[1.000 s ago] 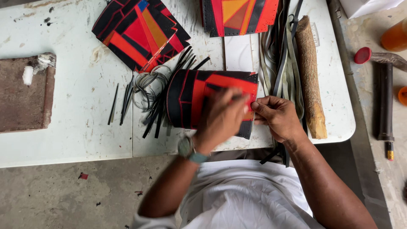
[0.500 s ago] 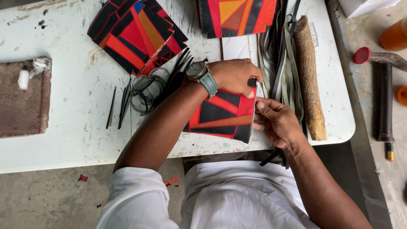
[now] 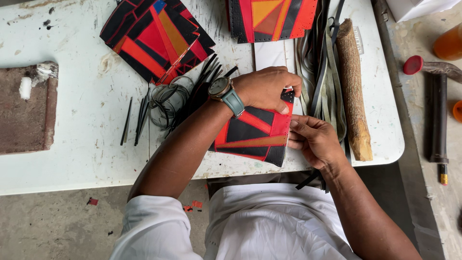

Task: The person sits at a workbench and assembles a patchwork leather panel, folding and pressing its edges together by hand. They pick up a thin metal pin tool to work along the seam, then continue folding, aligning and pressing the leather piece with both hands.

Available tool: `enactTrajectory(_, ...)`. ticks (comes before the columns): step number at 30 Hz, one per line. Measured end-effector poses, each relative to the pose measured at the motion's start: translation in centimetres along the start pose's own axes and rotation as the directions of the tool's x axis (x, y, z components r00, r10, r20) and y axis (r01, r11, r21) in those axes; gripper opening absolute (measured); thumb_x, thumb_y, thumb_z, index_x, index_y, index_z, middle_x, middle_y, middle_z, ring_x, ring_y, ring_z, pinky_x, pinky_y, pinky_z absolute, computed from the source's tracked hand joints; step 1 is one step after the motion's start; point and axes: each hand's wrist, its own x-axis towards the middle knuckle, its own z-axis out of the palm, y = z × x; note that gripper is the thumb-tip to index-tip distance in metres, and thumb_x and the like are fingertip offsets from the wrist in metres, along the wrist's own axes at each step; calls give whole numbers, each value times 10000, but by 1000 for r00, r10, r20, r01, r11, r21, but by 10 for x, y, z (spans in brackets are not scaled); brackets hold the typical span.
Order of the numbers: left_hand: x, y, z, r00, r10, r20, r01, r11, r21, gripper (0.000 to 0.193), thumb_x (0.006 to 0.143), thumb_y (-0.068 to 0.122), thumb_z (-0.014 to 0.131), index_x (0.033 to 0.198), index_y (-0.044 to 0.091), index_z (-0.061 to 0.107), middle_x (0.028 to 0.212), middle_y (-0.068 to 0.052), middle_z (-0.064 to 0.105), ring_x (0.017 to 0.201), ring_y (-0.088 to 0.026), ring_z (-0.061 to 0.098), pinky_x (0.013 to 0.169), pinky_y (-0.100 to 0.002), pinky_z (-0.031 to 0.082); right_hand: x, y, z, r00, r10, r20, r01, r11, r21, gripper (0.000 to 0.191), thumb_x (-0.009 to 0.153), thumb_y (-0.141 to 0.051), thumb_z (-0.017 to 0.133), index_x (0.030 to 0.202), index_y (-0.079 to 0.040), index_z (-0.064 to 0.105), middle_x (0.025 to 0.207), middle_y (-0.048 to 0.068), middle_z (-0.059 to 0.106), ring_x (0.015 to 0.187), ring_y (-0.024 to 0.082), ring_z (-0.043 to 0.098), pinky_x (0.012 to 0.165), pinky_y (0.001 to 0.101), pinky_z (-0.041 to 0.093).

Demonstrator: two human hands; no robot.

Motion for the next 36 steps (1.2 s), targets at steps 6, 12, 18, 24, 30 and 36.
enactTrajectory(6,1,0,3,999,-28,19,27,999,25,427,677,190,864,1044,89,671,998,-100,697,1057,-293,638,903,-404,508,-1,-1,-2,1000,-16,10,16,1000,-21,277,1019,-99,590,1221,75,666,994,176,752,823,228,757,723,339,634)
enactTrajectory(12,3,-1,3,1000,-24,16,23,999,25,420,676,197,867,1033,86,675,1003,-110,698,1048,-302,642,891,-410,510,-3,0,-3,999,-38,-4,38,999,-6,249,1012,-96,594,1186,63,674,984,161,755,815,221,759,716,347,640)
enactTrajectory(18,4,1,2,1000,-9,22,8,999,39,429,662,205,869,1024,77,677,986,-119,704,1008,-307,663,867,-410,521,-4,2,-3,999,-52,11,52,999,12,234,1014,-97,599,1176,53,676,983,147,752,811,213,757,713,346,640)
enactTrajectory(24,4,4,-2,998,-45,43,44,999,23,434,663,213,866,1029,75,679,967,-113,716,972,-292,689,848,-404,538,-4,3,-4,998,-57,2,57,998,17,228,1015,-90,605,1179,52,674,981,148,748,806,212,752,701,340,635)
enactTrajectory(30,7,5,-1,999,-35,36,33,999,39,434,645,205,878,1009,64,690,949,-121,724,940,-306,699,817,-411,542,-5,2,-5,999,-53,12,53,999,9,231,1014,-100,599,1173,48,679,981,141,754,806,207,755,698,328,634)
enactTrajectory(36,15,-1,1,997,-36,75,30,996,81,463,611,208,899,997,56,693,964,-120,730,950,-308,705,821,-414,546,-6,5,-4,997,-71,6,71,997,20,215,1008,-91,604,1159,46,670,982,134,747,809,205,755,704,335,644)
